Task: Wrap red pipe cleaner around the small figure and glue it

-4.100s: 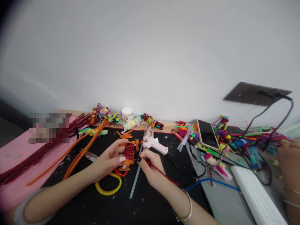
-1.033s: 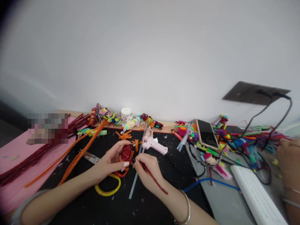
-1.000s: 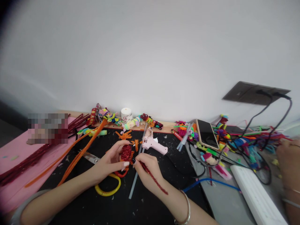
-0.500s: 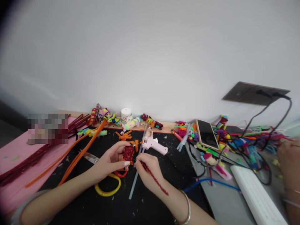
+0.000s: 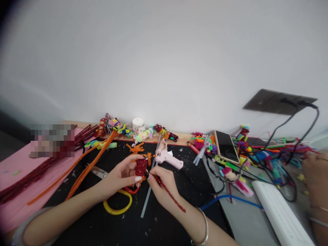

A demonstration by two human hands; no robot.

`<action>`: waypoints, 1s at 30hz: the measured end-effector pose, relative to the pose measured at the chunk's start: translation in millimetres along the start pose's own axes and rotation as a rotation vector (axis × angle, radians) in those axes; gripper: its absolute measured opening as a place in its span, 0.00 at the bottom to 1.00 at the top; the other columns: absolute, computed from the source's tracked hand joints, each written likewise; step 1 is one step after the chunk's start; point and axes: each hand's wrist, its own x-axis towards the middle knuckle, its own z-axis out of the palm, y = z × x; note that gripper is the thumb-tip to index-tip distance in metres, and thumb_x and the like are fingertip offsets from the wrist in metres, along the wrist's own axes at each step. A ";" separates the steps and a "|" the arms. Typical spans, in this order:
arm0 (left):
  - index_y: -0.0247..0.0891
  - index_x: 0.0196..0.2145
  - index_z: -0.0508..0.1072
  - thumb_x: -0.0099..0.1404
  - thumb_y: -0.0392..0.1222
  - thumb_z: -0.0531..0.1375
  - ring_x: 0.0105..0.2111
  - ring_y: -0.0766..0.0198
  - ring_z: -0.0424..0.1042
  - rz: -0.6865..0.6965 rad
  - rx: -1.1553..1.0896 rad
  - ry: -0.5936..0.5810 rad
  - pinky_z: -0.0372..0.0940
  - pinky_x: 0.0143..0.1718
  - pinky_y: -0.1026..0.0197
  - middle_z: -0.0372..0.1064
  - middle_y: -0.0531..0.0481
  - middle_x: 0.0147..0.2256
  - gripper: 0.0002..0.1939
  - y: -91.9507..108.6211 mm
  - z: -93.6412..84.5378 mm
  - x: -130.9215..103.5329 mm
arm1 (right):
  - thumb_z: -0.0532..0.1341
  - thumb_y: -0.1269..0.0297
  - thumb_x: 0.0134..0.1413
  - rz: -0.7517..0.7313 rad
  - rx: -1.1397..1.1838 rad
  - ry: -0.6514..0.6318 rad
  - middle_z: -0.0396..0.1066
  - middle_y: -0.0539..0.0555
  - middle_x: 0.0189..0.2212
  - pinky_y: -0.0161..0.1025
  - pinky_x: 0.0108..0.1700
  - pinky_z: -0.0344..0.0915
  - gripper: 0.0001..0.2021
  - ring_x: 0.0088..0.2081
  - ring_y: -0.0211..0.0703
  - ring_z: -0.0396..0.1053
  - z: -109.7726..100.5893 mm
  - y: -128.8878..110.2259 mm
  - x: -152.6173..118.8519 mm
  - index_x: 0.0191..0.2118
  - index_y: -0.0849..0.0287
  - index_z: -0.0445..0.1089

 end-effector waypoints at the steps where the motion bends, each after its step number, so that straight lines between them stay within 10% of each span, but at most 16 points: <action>1: 0.44 0.51 0.61 0.58 0.35 0.63 0.26 0.70 0.69 0.004 -0.004 -0.009 0.63 0.27 0.67 0.67 0.53 0.33 0.24 -0.7 -0.2 0.2 | 0.55 0.67 0.57 0.002 -0.002 0.006 0.60 0.47 0.19 0.33 0.24 0.53 0.12 0.21 0.35 0.56 0.1 0.0 -0.3 0.23 0.60 0.64; 23: 0.44 0.50 0.62 0.57 0.35 0.63 0.19 0.76 0.68 -0.024 0.090 0.054 0.63 0.20 0.70 0.64 0.53 0.38 0.24 -3.0 -2.7 0.0 | 0.54 0.68 0.57 -0.042 -0.053 -0.021 0.59 0.46 0.19 0.32 0.24 0.53 0.11 0.21 0.34 0.56 2.1 6.4 -0.9 0.23 0.59 0.63; 30: 0.43 0.51 0.61 0.57 0.35 0.64 0.22 0.72 0.71 -0.054 0.031 0.020 0.67 0.24 0.67 0.65 0.52 0.37 0.25 0.0 -0.6 2.0 | 0.52 0.73 0.54 0.053 -0.160 -0.112 0.58 0.45 0.18 0.30 0.23 0.50 0.12 0.21 0.33 0.54 -11.0 -25.7 3.9 0.21 0.59 0.61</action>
